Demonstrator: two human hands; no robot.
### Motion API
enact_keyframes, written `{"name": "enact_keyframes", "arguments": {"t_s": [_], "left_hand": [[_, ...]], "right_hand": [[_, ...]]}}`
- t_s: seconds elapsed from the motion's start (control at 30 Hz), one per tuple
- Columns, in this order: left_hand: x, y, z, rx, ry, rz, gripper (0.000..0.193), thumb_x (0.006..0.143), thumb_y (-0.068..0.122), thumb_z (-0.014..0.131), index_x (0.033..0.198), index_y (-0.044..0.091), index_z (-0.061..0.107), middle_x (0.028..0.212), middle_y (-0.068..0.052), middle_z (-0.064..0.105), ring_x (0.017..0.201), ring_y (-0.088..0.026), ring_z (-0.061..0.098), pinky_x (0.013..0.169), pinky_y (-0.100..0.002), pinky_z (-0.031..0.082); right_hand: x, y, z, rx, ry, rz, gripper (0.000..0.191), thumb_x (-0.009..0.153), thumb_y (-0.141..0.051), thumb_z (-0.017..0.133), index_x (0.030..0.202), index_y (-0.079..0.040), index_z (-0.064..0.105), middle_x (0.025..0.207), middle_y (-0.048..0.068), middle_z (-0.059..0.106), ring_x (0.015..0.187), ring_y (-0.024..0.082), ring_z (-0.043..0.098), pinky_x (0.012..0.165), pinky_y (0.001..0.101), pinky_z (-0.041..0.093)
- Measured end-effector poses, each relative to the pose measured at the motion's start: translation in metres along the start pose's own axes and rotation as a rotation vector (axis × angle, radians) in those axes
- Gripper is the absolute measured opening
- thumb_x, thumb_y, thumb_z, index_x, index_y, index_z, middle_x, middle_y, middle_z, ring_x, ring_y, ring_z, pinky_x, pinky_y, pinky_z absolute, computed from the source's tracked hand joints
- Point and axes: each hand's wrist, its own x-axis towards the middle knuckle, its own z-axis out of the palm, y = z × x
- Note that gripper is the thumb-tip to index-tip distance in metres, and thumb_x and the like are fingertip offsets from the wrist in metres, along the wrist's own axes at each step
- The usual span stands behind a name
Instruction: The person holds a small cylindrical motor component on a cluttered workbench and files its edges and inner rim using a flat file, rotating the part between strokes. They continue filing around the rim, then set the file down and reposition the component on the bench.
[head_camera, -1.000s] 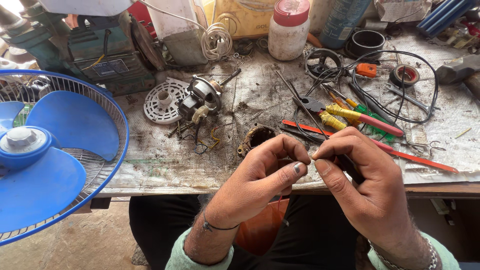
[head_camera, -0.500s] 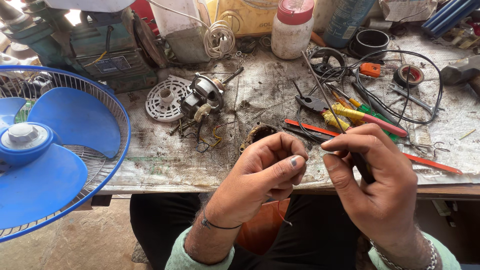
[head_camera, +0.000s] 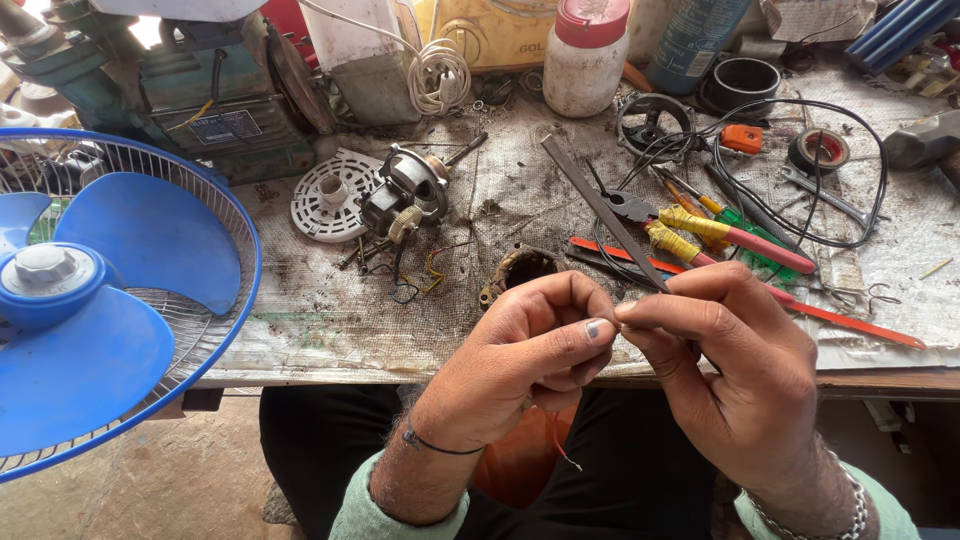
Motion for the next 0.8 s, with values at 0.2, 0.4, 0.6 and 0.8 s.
{"name": "enact_keyframes", "arguments": {"t_s": [0.2, 0.4, 0.6, 0.8], "left_hand": [[-0.0003, 0.0, 0.0001, -0.002, -0.02, 0.007, 0.02, 0.104, 0.018, 0.066, 0.109, 0.002, 0.057, 0.082, -0.001, 0.054, 0.058, 0.0, 0.035, 0.046, -0.018, 0.022], [0.0002, 0.0, -0.0002, -0.014, -0.009, 0.011, 0.02, 0.102, 0.017, 0.067, 0.108, 0.001, 0.058, 0.08, -0.002, 0.054, 0.058, -0.002, 0.038, 0.044, -0.019, 0.022], [-0.0001, -0.0002, -0.0008, -0.02, -0.026, -0.007, 0.02, 0.103, 0.017, 0.067, 0.109, 0.0, 0.058, 0.08, -0.002, 0.054, 0.06, -0.003, 0.038, 0.046, -0.019, 0.023], [-0.0005, -0.0009, 0.0004, -0.01, -0.025, -0.021, 0.021, 0.102, 0.018, 0.066, 0.109, 0.0, 0.058, 0.079, -0.003, 0.055, 0.056, -0.001, 0.035, 0.044, -0.019, 0.021]], "right_hand": [[-0.0017, 0.0006, -0.0009, 0.011, 0.002, 0.004, 0.021, 0.09, -0.002, 0.078, 0.109, -0.007, 0.07, 0.096, 0.005, 0.061, 0.076, 0.01, 0.06, 0.064, 0.0247, 0.048], [-0.001, -0.0013, -0.0017, -0.038, 0.01, -0.065, 0.024, 0.086, -0.005, 0.08, 0.108, -0.008, 0.07, 0.094, 0.006, 0.061, 0.078, 0.014, 0.061, 0.07, 0.0305, 0.05], [-0.0024, -0.0004, -0.0025, -0.029, 0.012, -0.051, 0.021, 0.088, -0.005, 0.08, 0.106, -0.009, 0.07, 0.096, 0.006, 0.061, 0.077, 0.013, 0.06, 0.063, 0.0256, 0.049], [-0.0053, 0.0025, -0.0019, -0.026, 0.022, -0.046, 0.018, 0.09, -0.004, 0.078, 0.104, -0.007, 0.068, 0.096, 0.006, 0.06, 0.078, 0.013, 0.06, 0.063, 0.0244, 0.049]]}}
